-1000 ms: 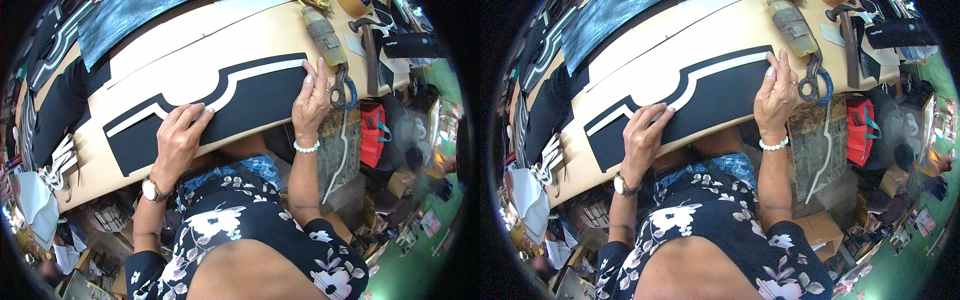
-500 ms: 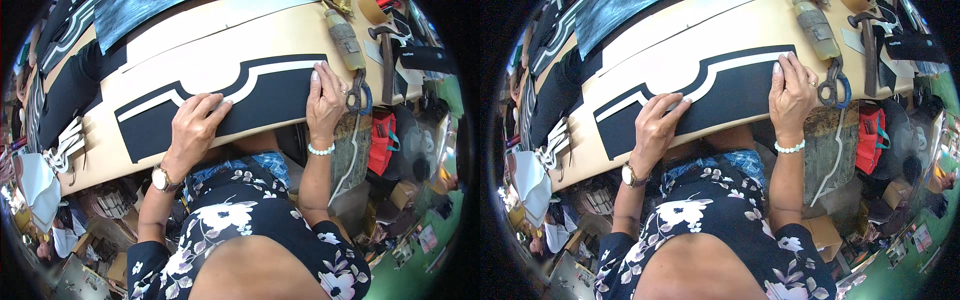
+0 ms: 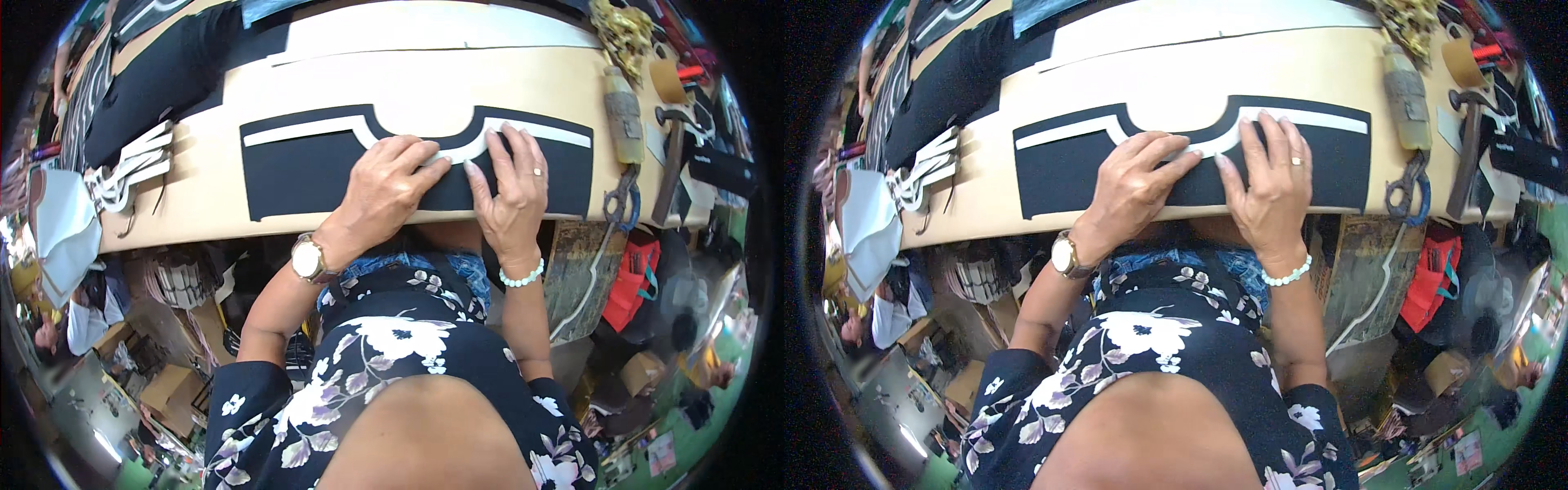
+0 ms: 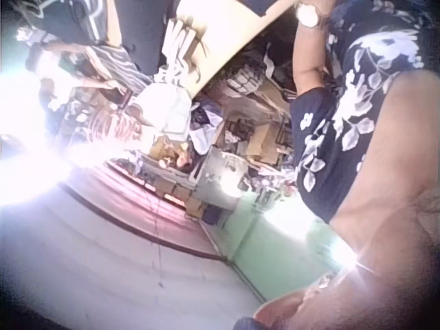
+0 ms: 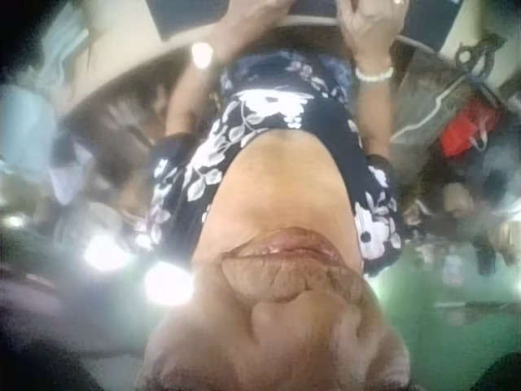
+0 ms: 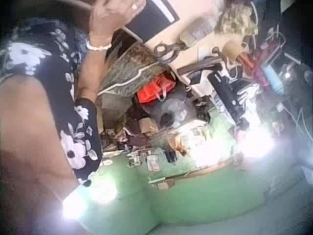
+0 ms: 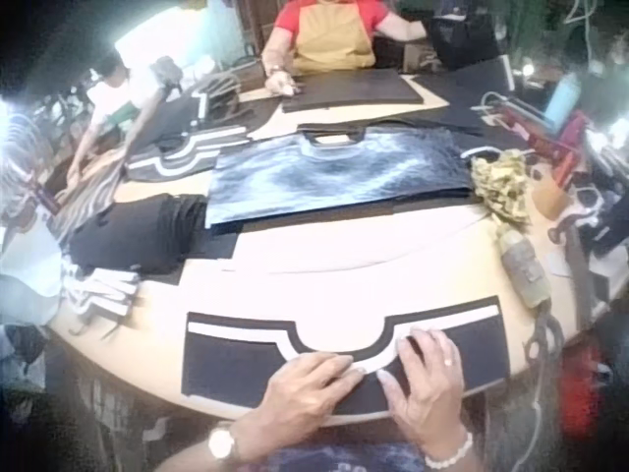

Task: The person traces a paper template onto leather strips with a stylus and applies glue to the leather surfaces using a bottle and a sponge applicator.

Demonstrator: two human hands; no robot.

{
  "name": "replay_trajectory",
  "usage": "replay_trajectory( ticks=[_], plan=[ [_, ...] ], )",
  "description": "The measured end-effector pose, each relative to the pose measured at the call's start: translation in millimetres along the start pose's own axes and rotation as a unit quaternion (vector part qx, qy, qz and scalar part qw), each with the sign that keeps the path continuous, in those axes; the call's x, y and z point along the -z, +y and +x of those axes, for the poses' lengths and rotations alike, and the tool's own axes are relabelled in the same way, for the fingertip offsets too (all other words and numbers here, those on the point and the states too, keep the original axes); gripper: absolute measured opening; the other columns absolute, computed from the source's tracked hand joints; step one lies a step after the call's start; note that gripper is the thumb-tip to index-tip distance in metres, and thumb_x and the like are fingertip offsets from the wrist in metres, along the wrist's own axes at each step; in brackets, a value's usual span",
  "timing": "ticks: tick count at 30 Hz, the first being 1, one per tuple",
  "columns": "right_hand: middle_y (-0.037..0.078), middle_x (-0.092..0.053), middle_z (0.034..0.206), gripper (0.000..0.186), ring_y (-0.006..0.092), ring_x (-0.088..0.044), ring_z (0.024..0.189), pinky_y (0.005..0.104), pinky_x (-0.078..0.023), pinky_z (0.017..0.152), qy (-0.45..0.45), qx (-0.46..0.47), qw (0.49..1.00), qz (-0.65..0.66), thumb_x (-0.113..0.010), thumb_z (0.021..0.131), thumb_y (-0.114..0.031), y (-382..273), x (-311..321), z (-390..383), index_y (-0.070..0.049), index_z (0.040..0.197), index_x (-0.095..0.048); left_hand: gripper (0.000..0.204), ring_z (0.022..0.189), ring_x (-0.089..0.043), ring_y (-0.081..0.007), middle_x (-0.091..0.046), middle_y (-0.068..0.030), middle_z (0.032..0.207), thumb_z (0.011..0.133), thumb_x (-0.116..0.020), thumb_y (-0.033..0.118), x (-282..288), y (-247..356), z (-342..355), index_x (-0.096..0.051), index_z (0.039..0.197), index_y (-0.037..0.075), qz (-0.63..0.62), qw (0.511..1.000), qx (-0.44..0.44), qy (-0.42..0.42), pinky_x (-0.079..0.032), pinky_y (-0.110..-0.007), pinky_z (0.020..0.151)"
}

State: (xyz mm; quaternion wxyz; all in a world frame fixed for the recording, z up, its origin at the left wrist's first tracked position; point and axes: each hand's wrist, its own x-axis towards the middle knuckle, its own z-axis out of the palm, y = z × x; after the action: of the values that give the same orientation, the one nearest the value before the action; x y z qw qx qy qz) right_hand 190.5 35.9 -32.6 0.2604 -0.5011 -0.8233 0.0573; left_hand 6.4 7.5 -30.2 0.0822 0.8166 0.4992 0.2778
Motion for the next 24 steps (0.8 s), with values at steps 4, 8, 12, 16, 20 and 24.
replay_trajectory(
  ticks=[4, 8, 12, 16, 20, 24],
  plan=[
    [0.014, -0.055, 0.117, 0.040, 0.0331, -0.048, 0.113, 0.0426, -0.037, 0.097, 0.011, -0.022, 1.000, -0.009, -0.069, 0.076, -0.024, -1, -7, -3, -0.003, 0.109, -0.062, 0.029, 0.094, -0.059, -0.0247, -0.062, -0.0088, 0.103, 0.070, -0.063, 0.004, -2, -5, -7, -0.066, 0.098, 0.007, 0.000, 0.999, 0.001, 0.034, -0.051, -0.035, 0.077],
    [0.012, -0.056, 0.117, 0.040, 0.0319, -0.048, 0.114, 0.0425, -0.037, 0.097, 0.009, -0.033, 0.999, -0.013, -0.069, 0.075, -0.024, -4, -7, -3, -0.005, 0.109, -0.063, 0.027, 0.094, -0.060, -0.0250, -0.062, -0.0103, 0.103, 0.073, -0.067, 0.005, 24, -32, -26, -0.066, 0.100, 0.006, 0.073, 0.994, 0.020, 0.081, -0.051, -0.036, 0.078],
    [0.012, -0.056, 0.117, 0.039, 0.0319, -0.048, 0.114, 0.0424, -0.038, 0.097, 0.012, -0.030, 0.999, -0.016, -0.070, 0.075, -0.023, -2, -8, -4, -0.006, 0.110, -0.063, 0.029, 0.093, -0.061, -0.0246, -0.063, -0.0095, 0.104, 0.077, -0.067, 0.006, 68, -75, -58, -0.065, 0.105, 0.009, 0.129, 0.977, 0.149, 0.078, -0.051, -0.034, 0.078],
    [0.011, -0.056, 0.118, 0.039, 0.0319, -0.049, 0.113, 0.0418, -0.039, 0.096, 0.011, -0.027, 0.999, -0.018, -0.070, 0.075, -0.023, -3, -8, -4, -0.006, 0.110, -0.063, 0.024, 0.088, -0.061, -0.0219, -0.064, -0.0066, 0.099, 0.078, -0.065, 0.009, 96, -101, -78, -0.066, 0.102, 0.011, 0.170, 0.973, 0.152, 0.043, -0.051, -0.034, 0.076],
    [0.012, -0.056, 0.118, 0.039, 0.0320, -0.049, 0.113, 0.0411, -0.040, 0.096, 0.012, -0.023, 0.999, -0.021, -0.070, 0.075, -0.023, -4, -8, -3, -0.005, 0.110, -0.063, 0.022, 0.087, -0.062, -0.0220, -0.064, -0.0066, 0.097, 0.079, -0.062, 0.007, 98, -109, -84, -0.066, 0.101, 0.011, 0.178, 0.974, 0.135, 0.037, -0.051, -0.033, 0.074],
    [0.012, -0.056, 0.118, 0.039, 0.0323, -0.049, 0.113, 0.0411, -0.040, 0.096, 0.012, -0.019, 0.999, -0.027, -0.069, 0.076, -0.023, -3, -9, -4, -0.004, 0.110, -0.063, 0.023, 0.086, -0.063, -0.0216, -0.065, -0.0076, 0.099, 0.081, -0.061, 0.006, 95, -113, -85, -0.067, 0.102, 0.011, 0.178, 0.974, 0.135, 0.037, -0.052, -0.032, 0.074]
  ],
)
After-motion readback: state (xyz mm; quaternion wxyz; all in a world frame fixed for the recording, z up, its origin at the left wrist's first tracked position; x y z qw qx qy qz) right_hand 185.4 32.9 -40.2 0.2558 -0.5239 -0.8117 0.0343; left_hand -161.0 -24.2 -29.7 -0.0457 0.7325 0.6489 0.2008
